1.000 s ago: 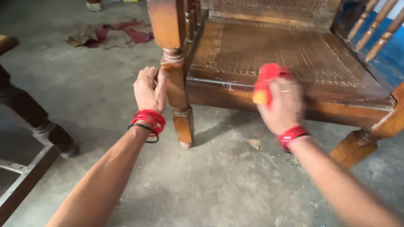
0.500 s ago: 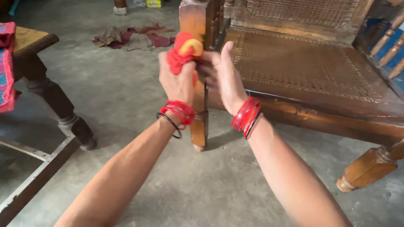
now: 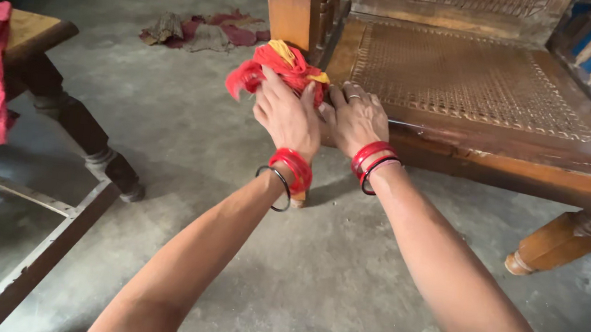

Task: The person wipes a wooden chair with a red cloth, cleaning the armrests, seat, and legs. They move around the chair to reach different parts, using both hands to hold the cloth and wipe the surfaces.

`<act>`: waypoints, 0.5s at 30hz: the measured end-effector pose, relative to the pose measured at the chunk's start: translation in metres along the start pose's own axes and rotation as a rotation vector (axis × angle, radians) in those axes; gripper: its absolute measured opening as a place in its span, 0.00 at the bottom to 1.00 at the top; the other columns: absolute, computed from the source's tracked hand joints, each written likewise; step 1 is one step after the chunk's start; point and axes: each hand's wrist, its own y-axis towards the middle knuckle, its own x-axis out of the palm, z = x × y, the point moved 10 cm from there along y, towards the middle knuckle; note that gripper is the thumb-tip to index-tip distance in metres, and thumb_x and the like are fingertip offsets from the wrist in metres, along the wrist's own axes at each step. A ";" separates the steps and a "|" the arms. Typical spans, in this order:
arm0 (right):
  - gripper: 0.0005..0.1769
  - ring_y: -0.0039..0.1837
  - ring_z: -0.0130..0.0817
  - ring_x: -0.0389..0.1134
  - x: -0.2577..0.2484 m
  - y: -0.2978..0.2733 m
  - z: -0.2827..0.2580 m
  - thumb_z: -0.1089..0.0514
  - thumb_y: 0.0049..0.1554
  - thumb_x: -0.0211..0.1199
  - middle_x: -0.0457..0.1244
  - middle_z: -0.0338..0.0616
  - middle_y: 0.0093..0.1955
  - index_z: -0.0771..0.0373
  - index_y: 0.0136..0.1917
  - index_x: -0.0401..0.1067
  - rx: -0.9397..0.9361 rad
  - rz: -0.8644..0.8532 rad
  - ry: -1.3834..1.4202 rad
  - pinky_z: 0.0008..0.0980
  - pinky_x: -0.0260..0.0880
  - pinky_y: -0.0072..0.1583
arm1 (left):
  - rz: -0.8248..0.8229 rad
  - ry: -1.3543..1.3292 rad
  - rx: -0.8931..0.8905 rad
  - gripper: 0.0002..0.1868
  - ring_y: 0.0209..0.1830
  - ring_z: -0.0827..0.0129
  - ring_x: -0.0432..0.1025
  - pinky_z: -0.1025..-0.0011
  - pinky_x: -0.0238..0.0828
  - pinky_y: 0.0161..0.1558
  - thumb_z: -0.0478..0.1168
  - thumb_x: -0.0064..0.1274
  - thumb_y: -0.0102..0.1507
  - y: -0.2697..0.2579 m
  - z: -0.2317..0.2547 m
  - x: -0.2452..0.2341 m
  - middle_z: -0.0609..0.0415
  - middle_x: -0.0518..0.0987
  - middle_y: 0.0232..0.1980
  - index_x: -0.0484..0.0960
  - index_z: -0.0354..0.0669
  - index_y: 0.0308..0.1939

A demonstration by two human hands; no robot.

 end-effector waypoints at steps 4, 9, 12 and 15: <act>0.25 0.68 0.52 0.64 -0.022 0.004 -0.007 0.44 0.62 0.58 0.64 0.58 0.66 0.62 0.64 0.71 -0.041 0.046 0.063 0.51 0.63 0.65 | 0.039 -0.266 -0.143 0.46 0.55 0.42 0.72 0.52 0.67 0.55 0.52 0.69 0.53 0.031 -0.003 -0.004 0.35 0.79 0.52 0.65 0.27 0.64; 0.27 0.69 0.54 0.63 -0.015 0.007 -0.003 0.43 0.62 0.57 0.62 0.58 0.68 0.62 0.67 0.70 -0.024 -0.039 0.067 0.51 0.62 0.66 | -0.160 -0.771 -0.351 0.22 0.34 0.61 0.80 0.64 0.77 0.40 0.36 0.73 0.47 0.070 -0.015 0.023 0.49 0.85 0.36 0.81 0.30 0.41; 0.28 0.70 0.55 0.62 -0.011 0.006 -0.002 0.42 0.62 0.58 0.61 0.60 0.69 0.62 0.68 0.69 -0.059 -0.056 0.025 0.51 0.62 0.66 | -0.542 -1.130 -0.290 0.19 0.37 0.65 0.78 0.66 0.77 0.44 0.32 0.71 0.47 0.085 -0.011 0.035 0.51 0.85 0.39 0.83 0.31 0.40; 0.28 0.69 0.56 0.63 -0.015 0.003 -0.004 0.43 0.62 0.58 0.61 0.61 0.68 0.62 0.68 0.68 -0.101 -0.020 0.007 0.51 0.63 0.65 | -0.504 -1.117 -0.286 0.21 0.40 0.61 0.80 0.65 0.79 0.48 0.32 0.71 0.45 0.085 -0.019 0.036 0.50 0.86 0.40 0.82 0.31 0.41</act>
